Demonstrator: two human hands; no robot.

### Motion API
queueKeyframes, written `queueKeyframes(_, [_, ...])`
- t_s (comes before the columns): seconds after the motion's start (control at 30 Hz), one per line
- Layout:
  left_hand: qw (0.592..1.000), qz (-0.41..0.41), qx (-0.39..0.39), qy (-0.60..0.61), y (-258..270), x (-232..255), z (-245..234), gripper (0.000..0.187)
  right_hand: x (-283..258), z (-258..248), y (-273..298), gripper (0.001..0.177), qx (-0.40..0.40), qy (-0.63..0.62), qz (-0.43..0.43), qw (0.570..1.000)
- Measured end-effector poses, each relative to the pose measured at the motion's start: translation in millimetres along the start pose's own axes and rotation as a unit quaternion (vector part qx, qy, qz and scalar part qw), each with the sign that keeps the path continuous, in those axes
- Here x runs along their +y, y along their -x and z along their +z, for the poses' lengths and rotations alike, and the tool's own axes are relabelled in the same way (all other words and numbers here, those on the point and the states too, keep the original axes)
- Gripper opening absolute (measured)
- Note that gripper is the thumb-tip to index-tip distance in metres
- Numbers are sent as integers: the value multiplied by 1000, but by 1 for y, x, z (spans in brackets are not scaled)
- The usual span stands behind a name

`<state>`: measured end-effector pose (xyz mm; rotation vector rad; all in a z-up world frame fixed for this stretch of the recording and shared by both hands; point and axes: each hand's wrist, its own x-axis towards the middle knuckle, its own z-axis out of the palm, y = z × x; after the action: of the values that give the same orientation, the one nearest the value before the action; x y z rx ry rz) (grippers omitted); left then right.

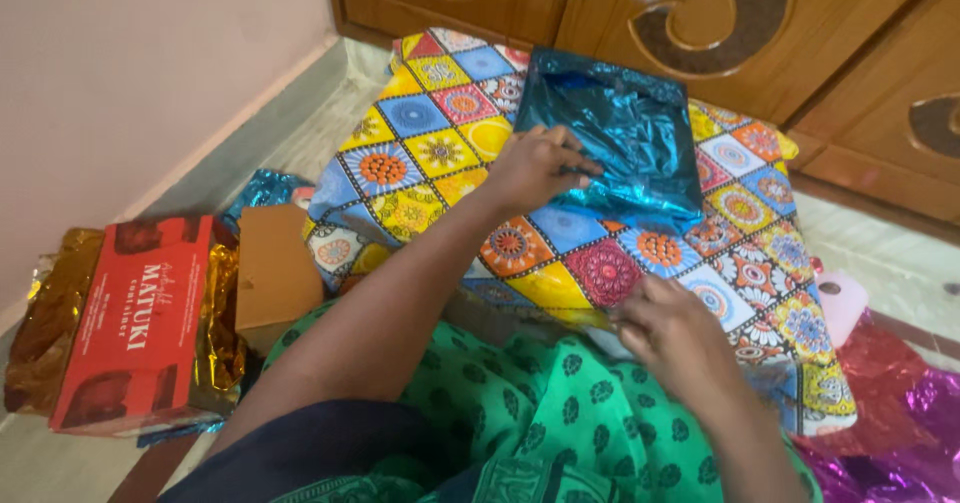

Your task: The person wraps a rectangular box with shiny blue wrapping paper. They fold the paper edges, smooth the surface, and secure the folds with tape. The wrapped box is then placed on the floor.

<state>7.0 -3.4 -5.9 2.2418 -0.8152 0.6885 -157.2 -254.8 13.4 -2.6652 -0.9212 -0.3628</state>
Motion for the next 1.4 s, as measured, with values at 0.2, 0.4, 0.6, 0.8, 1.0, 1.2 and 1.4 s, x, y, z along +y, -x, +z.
queueKeyframes(0.2, [1000, 7, 11, -12, -1, 2, -1, 24, -14, 26, 27, 10, 14, -57, -12, 998])
queueKeyframes(0.4, [1000, 7, 6, -2, -1, 4, -4, 23, 14, -21, -38, 7, 44, -156, 94, 982])
queueKeyframes(0.6, [1000, -20, -7, -8, -2, 4, -2, 26, 35, -28, -127, 13, 47, -195, 25, 979])
queueKeyframes(0.8, [998, -50, -27, -26, -8, -1, 3, 27, 56, -12, -152, 16, -3, -181, 29, 983])
queueKeyframes(1.0, [996, -63, -55, -30, -9, 2, 1, 27, 60, -20, -147, 18, -57, -287, 64, 954])
queueKeyframes(1.2, [995, -67, -59, -35, -10, 2, 2, 27, 62, -9, -154, 16, -43, -208, 38, 977])
queueKeyframes(1.4, [996, -59, -52, -35, -9, -1, 3, 26, 62, -4, -163, 13, -13, -129, 36, 991])
